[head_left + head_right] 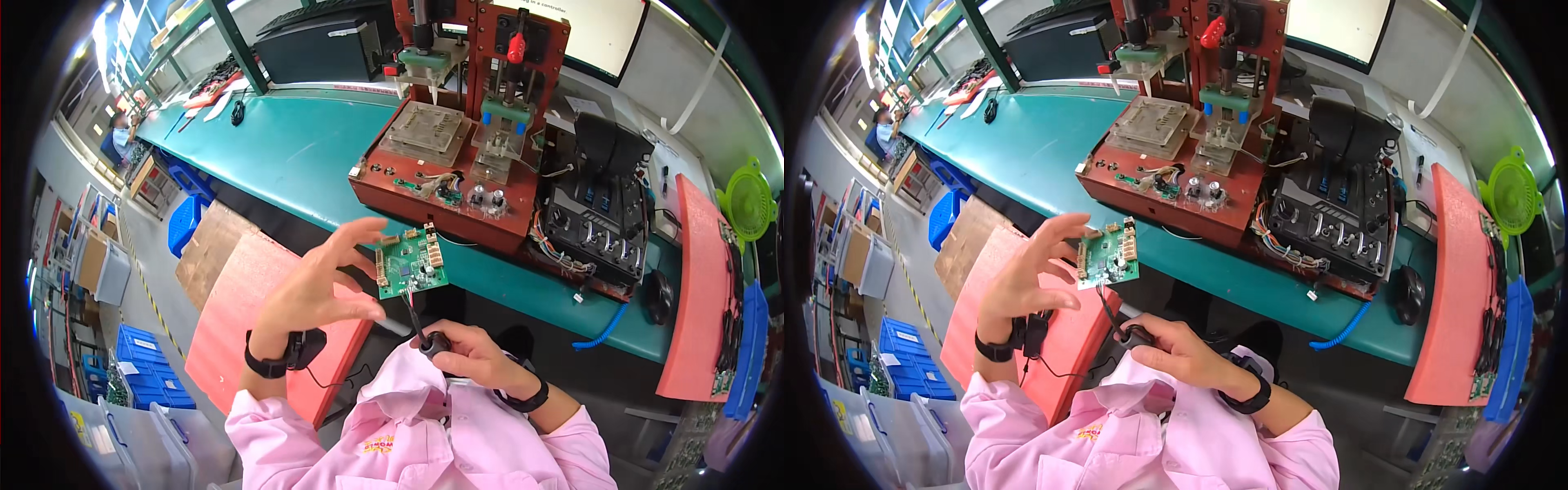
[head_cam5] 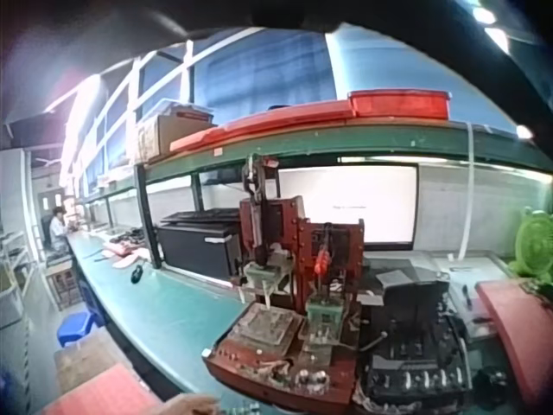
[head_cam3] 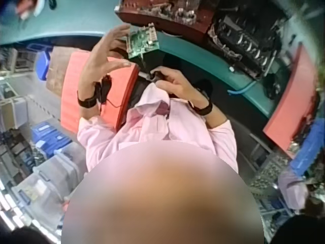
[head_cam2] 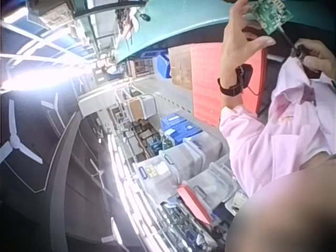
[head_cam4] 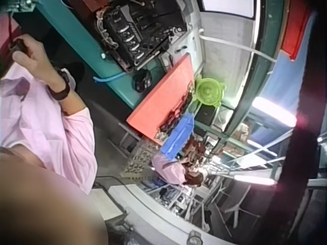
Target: Test printed circuit boards using a specialized testing fixture and computer monitoring system.
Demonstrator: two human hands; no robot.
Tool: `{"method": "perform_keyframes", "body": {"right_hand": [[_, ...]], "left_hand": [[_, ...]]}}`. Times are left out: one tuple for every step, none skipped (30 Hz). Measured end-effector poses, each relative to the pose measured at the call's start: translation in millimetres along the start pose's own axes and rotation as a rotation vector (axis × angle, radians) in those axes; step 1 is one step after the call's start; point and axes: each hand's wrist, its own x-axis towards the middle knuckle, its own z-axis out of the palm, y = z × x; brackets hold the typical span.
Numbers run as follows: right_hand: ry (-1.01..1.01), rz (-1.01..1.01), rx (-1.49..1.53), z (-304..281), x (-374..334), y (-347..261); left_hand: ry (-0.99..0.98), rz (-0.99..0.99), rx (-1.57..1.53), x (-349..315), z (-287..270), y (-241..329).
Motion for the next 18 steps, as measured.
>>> {"method": "perform_keyframes", "body": {"right_hand": [[-0.004, 0.034, -0.001, -2.8, -0.2, -0.4], [-0.007, 0.067, -0.002, -5.6, -0.4, -1.0], [-0.002, 0.13, -0.027, -8.1, -0.8, -1.5], [-0.008, 0.1, -0.006, -9.8, -1.1, -1.7], [-0.002, 0.161, 0.062, -11.1, -1.0, -1.4], [0.003, 0.222, 0.13, -12.0, -0.6, -0.7], [0.014, 0.286, 0.195, -12.6, 1.1, 0.7], [0.013, 0.279, 0.199, -13.3, 2.9, 2.2], [-0.025, 0.245, 0.229, -14.3, 6.9, 4.3], [-0.063, 0.212, 0.259, -15.3, 11.8, 6.6], [-0.107, 0.17, 0.289, -16.6, 17.4, 8.7], [-0.101, 0.177, 0.289, -18.2, 24.0, 10.5], [-0.113, 0.102, 0.223, -20.3, 31.8, 11.7], [-0.124, 0.026, 0.156, -22.0, 39.9, 12.1], [-0.122, -0.025, 0.077, -22.8, 47.2, 11.7], [-0.129, -0.057, 0.088, -22.8, 53.2, 10.3], [-0.099, -0.039, 0.154, -22.6, 58.4, 8.4], [-0.067, -0.022, 0.217, -22.4, 63.2, 6.0]], "left_hand": [[-0.013, 0.0, -0.007, 5.0, -0.9, 2.2], [-0.037, -0.054, -0.024, 10.6, -1.0, 4.0], [-0.062, -0.107, -0.041, 14.6, -0.3, 5.8], [-0.089, -0.157, -0.047, 18.0, -0.1, 7.7], [-0.091, -0.156, -0.057, 20.9, 0.8, 8.9], [-0.052, -0.068, 0.13, 23.0, 1.3, 9.6], [-0.012, 0.022, 0.317, 25.8, 0.7, 9.3], [0.027, 0.111, 0.502, 28.9, 0.0, 7.6], [0.023, 0.112, 0.502, 33.5, -2.9, 4.8], [0.084, 0.161, 0.605, 40.7, -7.9, 0.5], [0.147, 0.21, 0.708, 49.6, -14.8, -4.7], [0.216, 0.274, 0.809, 59.0, -22.9, -10.5], [0.208, 0.26, 0.813, 70.6, -33.3, -16.8], [0.236, 0.253, 0.79, 85.1, -45.9, -22.5], [0.273, 0.196, 0.772, 99.4, -57.1, -28.3], [0.259, 0.252, 0.77, 113.4, -65.9, -34.0], [0.21, 0.187, 0.663, 127.7, -73.4, -39.0], [0.171, 0.102, 0.566, 140.2, -78.7, -43.0]]}}
